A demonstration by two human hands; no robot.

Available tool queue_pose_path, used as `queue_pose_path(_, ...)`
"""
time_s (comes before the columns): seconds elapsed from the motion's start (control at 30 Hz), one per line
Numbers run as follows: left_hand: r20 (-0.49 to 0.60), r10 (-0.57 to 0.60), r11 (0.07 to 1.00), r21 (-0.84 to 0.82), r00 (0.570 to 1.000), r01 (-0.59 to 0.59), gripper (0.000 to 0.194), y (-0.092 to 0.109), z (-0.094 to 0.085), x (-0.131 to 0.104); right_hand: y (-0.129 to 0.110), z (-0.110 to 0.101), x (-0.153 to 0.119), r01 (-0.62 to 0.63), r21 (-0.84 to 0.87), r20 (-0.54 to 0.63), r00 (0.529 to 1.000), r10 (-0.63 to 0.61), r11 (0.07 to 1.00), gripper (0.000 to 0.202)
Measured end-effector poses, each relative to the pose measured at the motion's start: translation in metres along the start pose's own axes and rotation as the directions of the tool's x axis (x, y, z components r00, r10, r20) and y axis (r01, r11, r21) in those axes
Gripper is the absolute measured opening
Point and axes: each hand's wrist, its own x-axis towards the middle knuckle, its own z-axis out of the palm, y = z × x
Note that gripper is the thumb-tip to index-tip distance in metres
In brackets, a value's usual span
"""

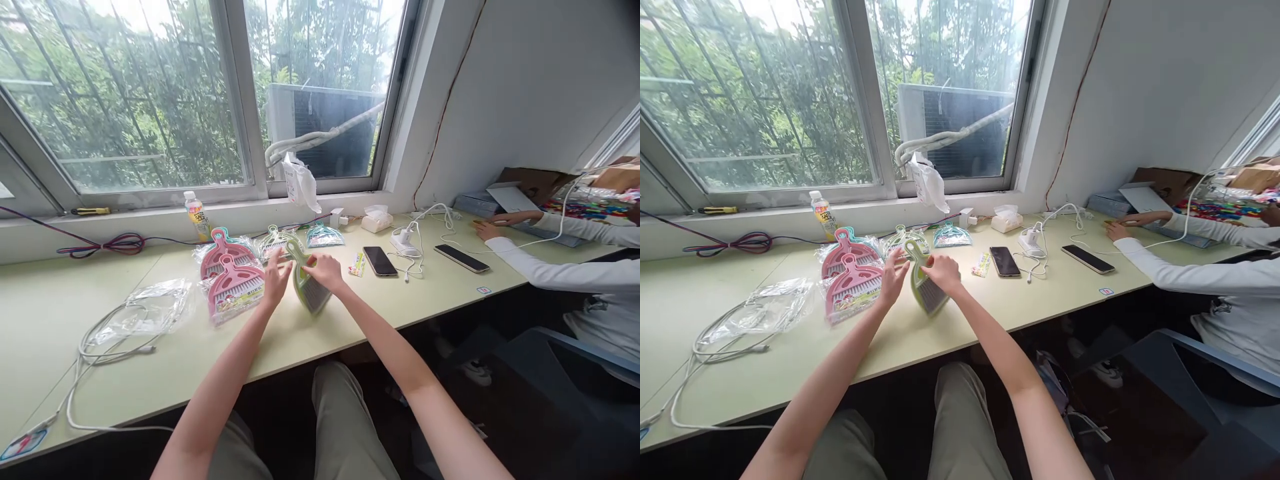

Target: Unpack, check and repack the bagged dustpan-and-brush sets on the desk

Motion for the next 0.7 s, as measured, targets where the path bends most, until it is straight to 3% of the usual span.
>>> queue_pose_path(0.07, 0.123, -0.109, 0.982, -0.141, 0.986, 0.126, 0.05, -0.004, 0.001, 0.004, -0.01, 0.003, 0.012, 0.007, 0.057, -0.035, 0.999, -0.005, 0.998, 0.025)
queue_pose_path(0.13, 0.164, -0.154, 0.962, -0.2, 0.974, 0.186, 0.061, -0.011, 0.0, 0.007, -0.013, 0.01, 0.021, 0.059, 0.134, -0.032, 0.998, -0.055, 0.989, 0.023)
queue_pose_path(0.2, 0.091, -0.179, 0.947, -0.255, 0.98, 0.197, 0.069, -0.017, -0.004, 0.011, -0.008, 0.021, 0.026, 0.094, 0.232, -0.107, 0.992, -0.07, 0.968, 0.025)
queue_pose_path(0.3, -0.056, -0.216, 0.922, -0.342, 0.975, 0.184, 0.068, -0.016, -0.015, 0.013, 0.008, 0.037, 0.028, 0.033, 0.391, -0.305, 0.947, 0.096, 0.92, 0.038)
queue_pose_path(0.37, -0.108, -0.209, 0.91, -0.385, 0.972, 0.153, 0.067, -0.011, -0.02, 0.012, 0.018, 0.046, 0.029, -0.019, 0.525, -0.244, 0.955, 0.172, 0.851, 0.052)
queue_pose_path(0.47, -0.086, -0.179, 0.891, -0.436, 0.98, 0.125, 0.069, -0.005, -0.021, 0.009, 0.025, 0.054, 0.031, -0.061, 0.704, 0.039, 0.998, 0.048, 0.707, 0.059)
queue_pose_path(0.53, -0.066, -0.207, 0.876, -0.457, 0.976, 0.155, 0.072, -0.005, -0.019, 0.007, 0.026, 0.056, 0.033, -0.082, 0.761, 0.126, 0.992, -0.022, 0.644, 0.06)
queue_pose_path(0.6, -0.058, -0.256, 0.86, -0.47, 0.965, 0.2, 0.074, -0.007, -0.017, 0.005, 0.03, 0.053, 0.034, -0.125, 0.745, 0.135, 0.99, 0.036, 0.655, 0.059)
queue_pose_path(0.7, -0.055, -0.288, 0.847, -0.481, 0.956, 0.228, 0.072, -0.008, -0.017, 0.005, 0.044, 0.045, 0.034, -0.22, 0.51, -0.012, 0.965, 0.262, 0.832, 0.056)
